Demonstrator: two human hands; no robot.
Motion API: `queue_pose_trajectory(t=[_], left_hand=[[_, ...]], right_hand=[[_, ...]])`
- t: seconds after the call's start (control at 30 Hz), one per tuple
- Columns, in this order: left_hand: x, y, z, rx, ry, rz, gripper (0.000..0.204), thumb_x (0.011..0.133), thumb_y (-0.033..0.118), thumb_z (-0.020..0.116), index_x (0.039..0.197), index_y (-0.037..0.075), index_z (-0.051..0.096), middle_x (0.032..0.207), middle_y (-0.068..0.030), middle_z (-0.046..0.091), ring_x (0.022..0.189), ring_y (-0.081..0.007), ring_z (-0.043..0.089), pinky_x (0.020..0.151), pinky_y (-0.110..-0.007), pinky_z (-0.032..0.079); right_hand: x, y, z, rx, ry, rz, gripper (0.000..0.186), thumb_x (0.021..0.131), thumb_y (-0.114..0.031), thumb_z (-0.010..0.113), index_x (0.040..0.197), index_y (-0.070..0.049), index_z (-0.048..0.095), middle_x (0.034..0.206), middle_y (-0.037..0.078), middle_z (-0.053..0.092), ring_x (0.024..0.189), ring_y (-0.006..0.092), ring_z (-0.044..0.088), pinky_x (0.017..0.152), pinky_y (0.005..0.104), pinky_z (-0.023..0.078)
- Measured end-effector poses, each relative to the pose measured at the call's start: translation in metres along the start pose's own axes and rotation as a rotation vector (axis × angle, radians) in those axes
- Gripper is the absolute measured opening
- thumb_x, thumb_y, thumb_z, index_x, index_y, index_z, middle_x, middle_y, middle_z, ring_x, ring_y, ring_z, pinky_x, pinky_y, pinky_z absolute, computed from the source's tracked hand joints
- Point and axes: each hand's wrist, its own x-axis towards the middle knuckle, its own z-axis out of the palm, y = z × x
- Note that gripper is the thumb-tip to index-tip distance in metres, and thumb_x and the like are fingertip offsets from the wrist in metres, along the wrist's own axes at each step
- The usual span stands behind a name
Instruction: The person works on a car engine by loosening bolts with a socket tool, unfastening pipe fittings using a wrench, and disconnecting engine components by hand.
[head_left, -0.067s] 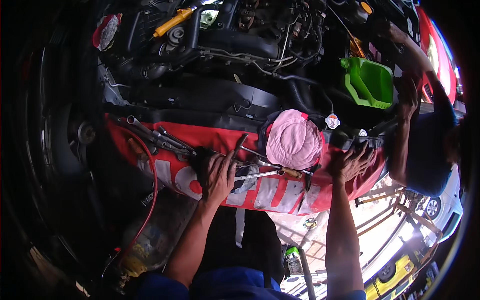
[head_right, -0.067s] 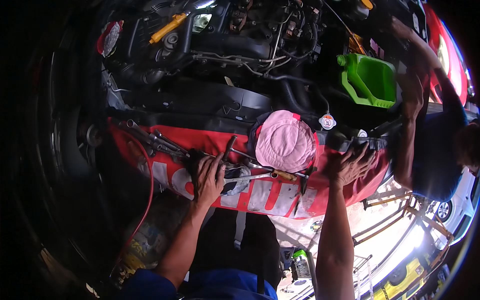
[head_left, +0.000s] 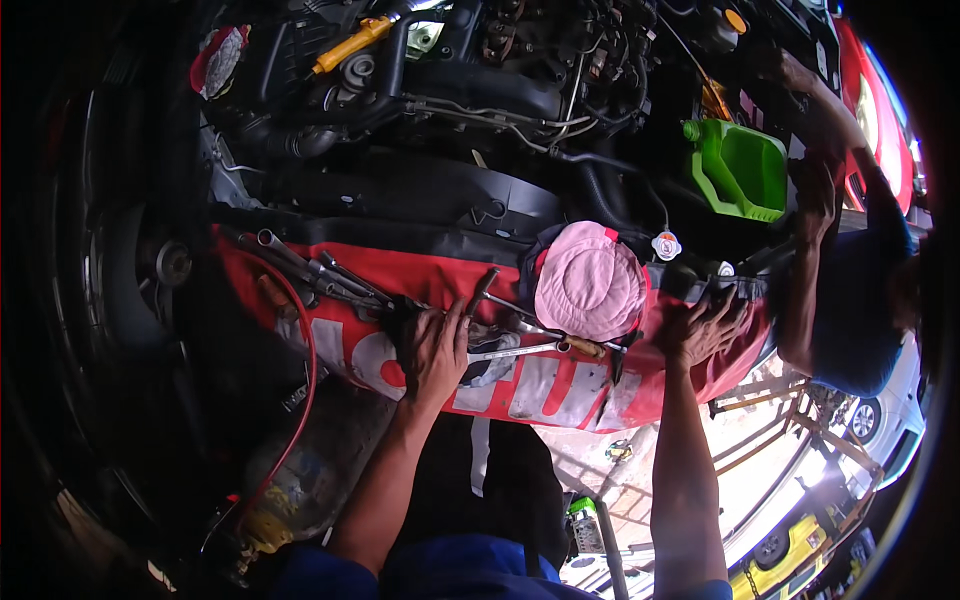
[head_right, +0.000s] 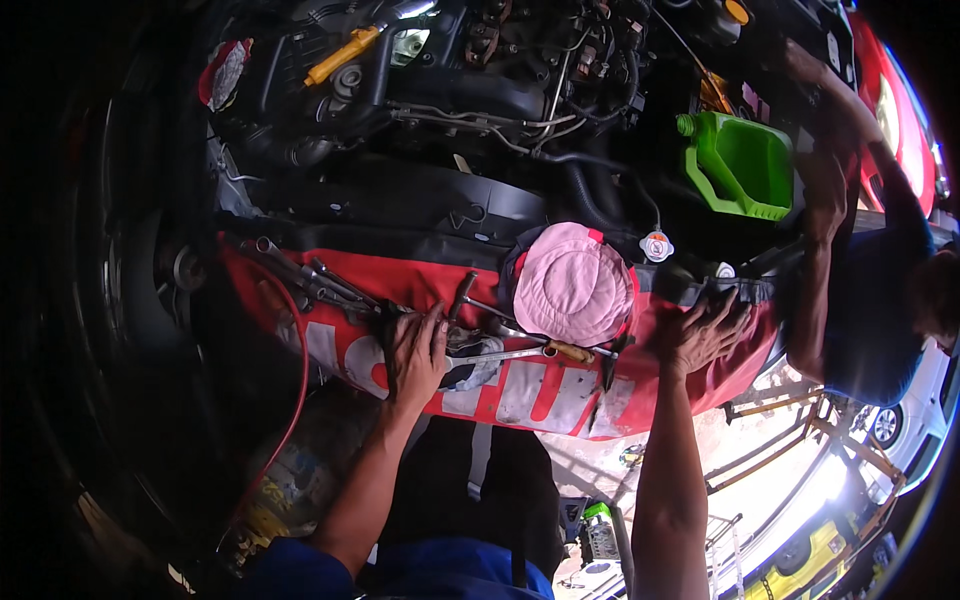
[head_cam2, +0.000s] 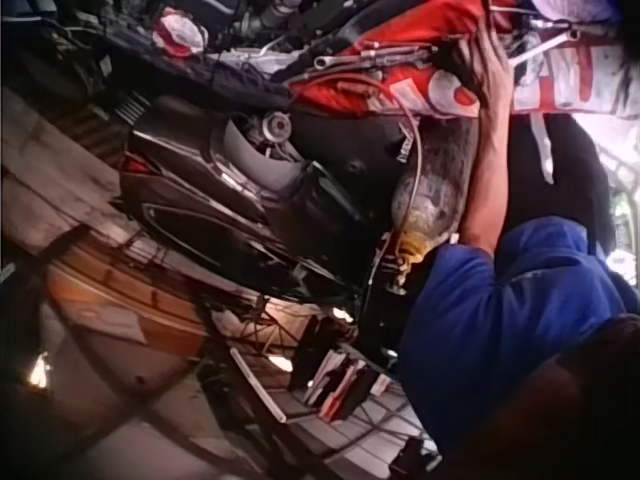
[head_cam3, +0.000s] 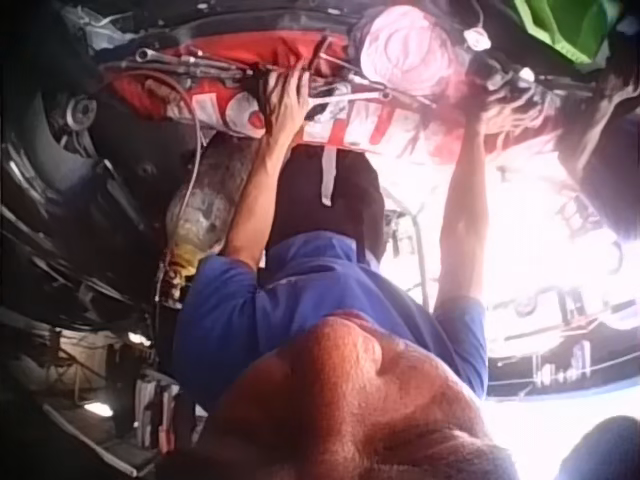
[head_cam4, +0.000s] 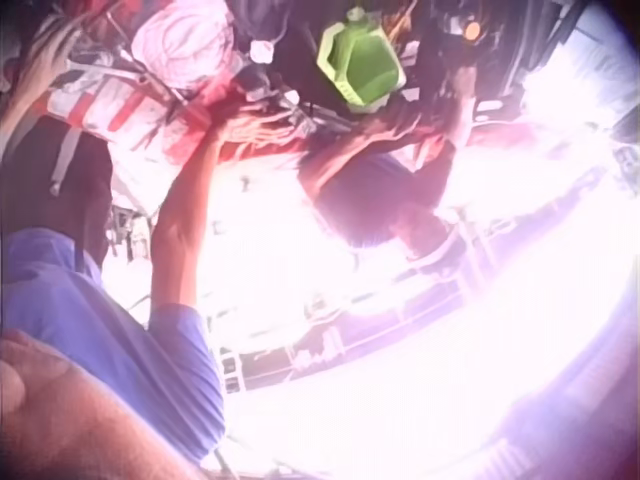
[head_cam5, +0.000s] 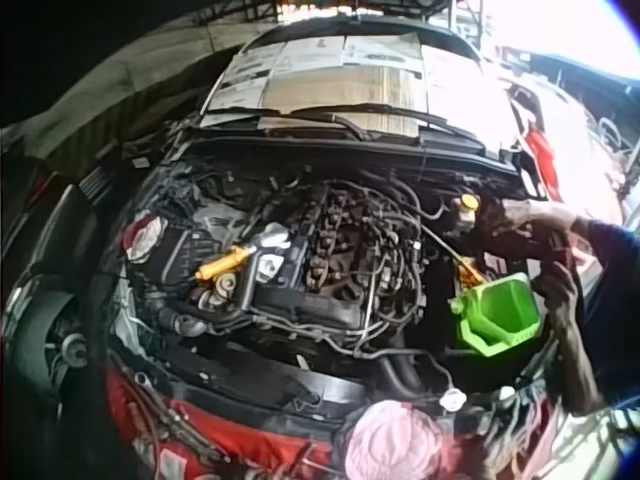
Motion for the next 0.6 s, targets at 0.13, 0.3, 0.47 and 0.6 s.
queue_pose_trajectory(t=[0.13, 0.3, 0.47, 0.6], left_hand=[[0.025, 0.019, -0.010, 0.235, -0.002, 0.093, 0.037, 0.100, 0.028, 0.072, 0.130, 0.008, 0.072, 0.101, -0.0078, 0.070, 0.108, -0.0275, 0.064, 0.105, -0.052, 0.043], [0.049, 0.049, -0.002, 0.237, -0.002, -0.026, 0.026, 0.100, 0.032, 0.072, 0.113, 0.010, 0.070, 0.108, -0.0086, 0.070, 0.114, -0.0308, 0.062, 0.103, -0.051, 0.043], [0.049, 0.048, 0.002, 0.185, -0.040, -0.051, 0.020, 0.102, 0.025, 0.067, 0.111, 0.007, 0.070, 0.108, -0.0106, 0.071, 0.116, -0.0317, 0.062, 0.104, -0.054, 0.041], [0.037, 0.043, -0.012, 0.014, 0.038, 0.124, 0.020, 0.099, 0.007, 0.066, 0.118, 0.005, 0.069, 0.116, -0.0130, 0.071, 0.118, -0.0332, 0.065, 0.111, -0.054, 0.042]], right_hand=[[-0.009, 0.006, -0.005, -0.027, -0.004, 0.014, 0.069, 0.108, -0.059, 0.045, 0.169, -0.028, 0.034, 0.171, 0.016, 0.033, 0.159, 0.0395, 0.028, 0.124, 0.0605, 0.027], [-0.007, 0.004, -0.008, -0.036, 0.004, 0.004, 0.068, 0.108, -0.056, 0.047, 0.169, -0.030, 0.035, 0.173, 0.013, 0.031, 0.160, 0.0385, 0.027, 0.123, 0.0622, 0.028], [-0.009, 0.003, -0.010, -0.008, -0.018, 0.035, 0.066, 0.108, -0.053, 0.049, 0.169, -0.031, 0.036, 0.174, 0.012, 0.030, 0.161, 0.0377, 0.027, 0.123, 0.0627, 0.028], [-0.006, 0.007, -0.011, -0.027, -0.007, 0.037, 0.066, 0.107, -0.050, 0.050, 0.169, -0.029, 0.036, 0.174, 0.012, 0.031, 0.160, 0.0371, 0.028, 0.124, 0.0603, 0.027]])
